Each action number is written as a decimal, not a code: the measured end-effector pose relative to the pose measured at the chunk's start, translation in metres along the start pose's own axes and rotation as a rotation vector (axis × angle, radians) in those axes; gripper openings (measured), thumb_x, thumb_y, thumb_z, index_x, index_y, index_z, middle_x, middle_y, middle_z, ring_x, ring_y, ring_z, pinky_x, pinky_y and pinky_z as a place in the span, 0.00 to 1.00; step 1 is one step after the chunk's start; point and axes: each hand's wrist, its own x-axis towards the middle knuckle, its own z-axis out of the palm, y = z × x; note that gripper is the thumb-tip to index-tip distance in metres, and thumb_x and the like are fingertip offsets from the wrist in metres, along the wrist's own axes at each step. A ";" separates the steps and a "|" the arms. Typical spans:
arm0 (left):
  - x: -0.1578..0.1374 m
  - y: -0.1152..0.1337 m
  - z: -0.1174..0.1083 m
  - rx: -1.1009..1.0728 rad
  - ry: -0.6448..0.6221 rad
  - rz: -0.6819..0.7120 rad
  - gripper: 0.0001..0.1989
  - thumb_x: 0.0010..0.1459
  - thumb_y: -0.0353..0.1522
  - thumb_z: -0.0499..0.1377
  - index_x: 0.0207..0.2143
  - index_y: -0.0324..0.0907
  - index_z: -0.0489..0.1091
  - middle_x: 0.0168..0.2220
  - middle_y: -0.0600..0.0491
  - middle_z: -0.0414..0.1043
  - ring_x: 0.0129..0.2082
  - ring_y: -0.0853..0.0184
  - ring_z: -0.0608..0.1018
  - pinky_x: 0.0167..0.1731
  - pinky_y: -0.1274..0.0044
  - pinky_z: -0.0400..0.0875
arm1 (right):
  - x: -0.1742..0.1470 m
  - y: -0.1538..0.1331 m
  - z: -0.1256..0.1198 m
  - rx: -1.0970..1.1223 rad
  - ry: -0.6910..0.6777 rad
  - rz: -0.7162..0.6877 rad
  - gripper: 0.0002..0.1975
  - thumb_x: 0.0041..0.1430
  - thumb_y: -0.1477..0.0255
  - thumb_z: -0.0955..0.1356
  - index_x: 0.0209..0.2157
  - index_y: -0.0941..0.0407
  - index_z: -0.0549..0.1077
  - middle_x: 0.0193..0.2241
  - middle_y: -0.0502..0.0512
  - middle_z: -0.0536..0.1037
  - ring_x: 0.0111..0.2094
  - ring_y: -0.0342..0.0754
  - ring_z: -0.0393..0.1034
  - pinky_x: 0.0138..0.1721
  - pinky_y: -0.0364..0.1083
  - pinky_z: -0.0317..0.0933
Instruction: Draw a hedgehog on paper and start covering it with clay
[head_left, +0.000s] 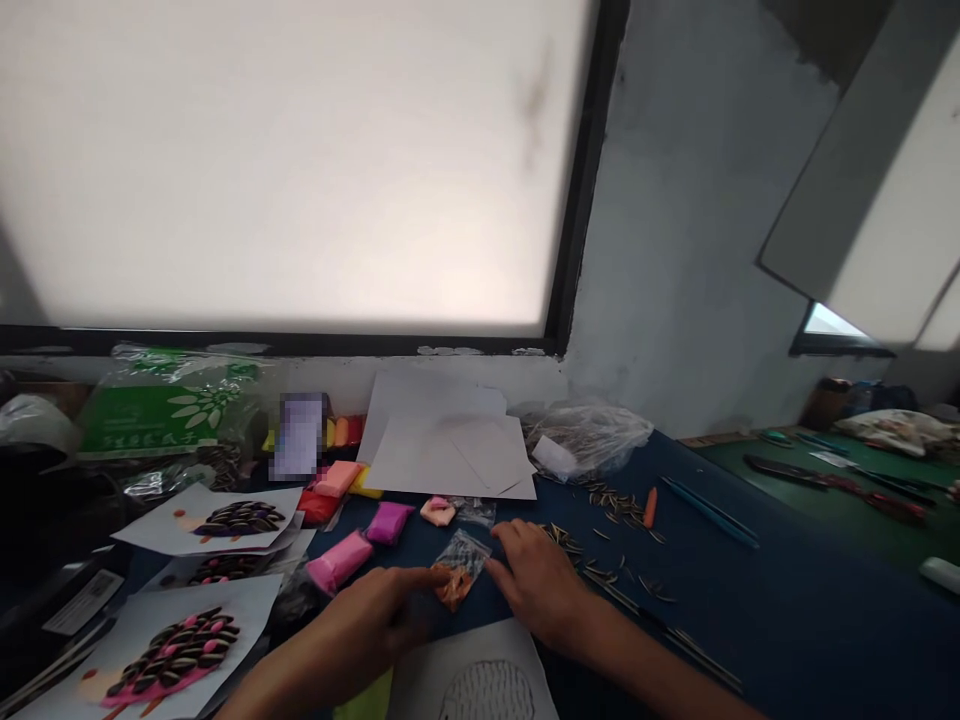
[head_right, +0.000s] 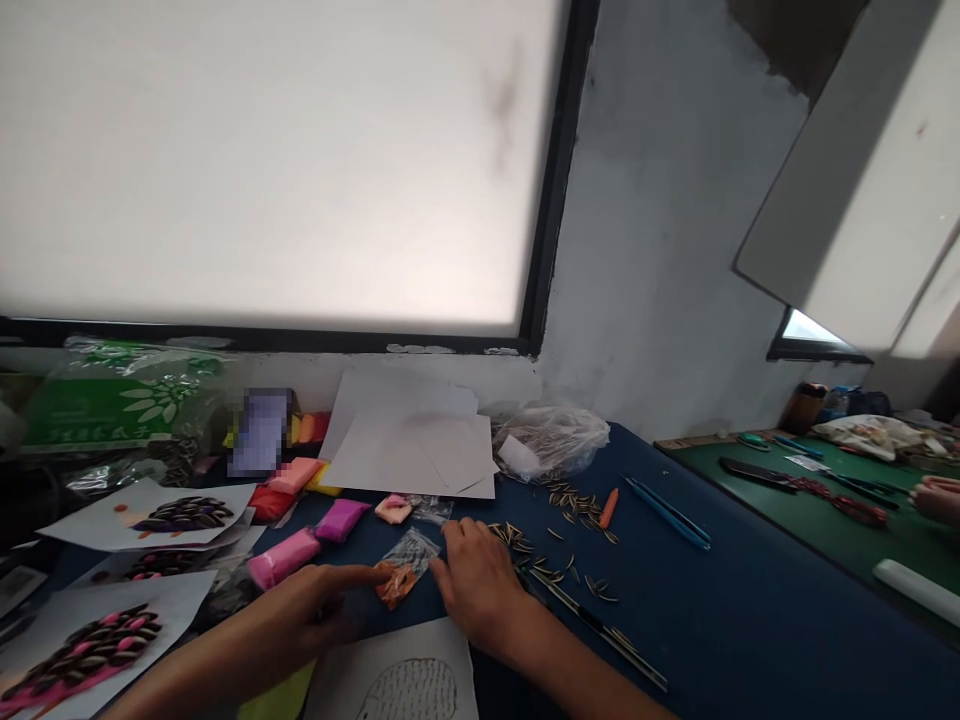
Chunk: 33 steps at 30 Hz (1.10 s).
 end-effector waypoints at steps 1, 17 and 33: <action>-0.002 0.000 -0.003 0.026 -0.001 -0.015 0.20 0.51 0.32 0.58 0.48 0.49 0.77 0.40 0.53 0.78 0.40 0.57 0.77 0.37 0.74 0.66 | 0.007 0.000 0.002 -0.018 -0.001 0.010 0.09 0.68 0.71 0.64 0.44 0.60 0.73 0.43 0.64 0.76 0.45 0.58 0.70 0.46 0.53 0.62; 0.008 -0.013 0.004 0.127 0.036 -0.069 0.06 0.46 0.28 0.57 0.25 0.43 0.74 0.28 0.52 0.75 0.32 0.59 0.76 0.28 0.75 0.61 | 0.016 0.004 -0.017 -0.022 -0.022 -0.066 0.06 0.68 0.74 0.65 0.39 0.56 0.74 0.41 0.57 0.76 0.44 0.50 0.71 0.43 0.45 0.63; 0.017 -0.002 -0.010 -0.545 0.265 -0.060 0.31 0.50 0.59 0.53 0.34 0.41 0.73 0.24 0.57 0.68 0.21 0.69 0.69 0.19 0.80 0.61 | -0.014 0.011 0.004 0.044 0.005 -0.053 0.08 0.60 0.81 0.66 0.40 0.59 0.74 0.43 0.60 0.74 0.45 0.55 0.67 0.45 0.50 0.63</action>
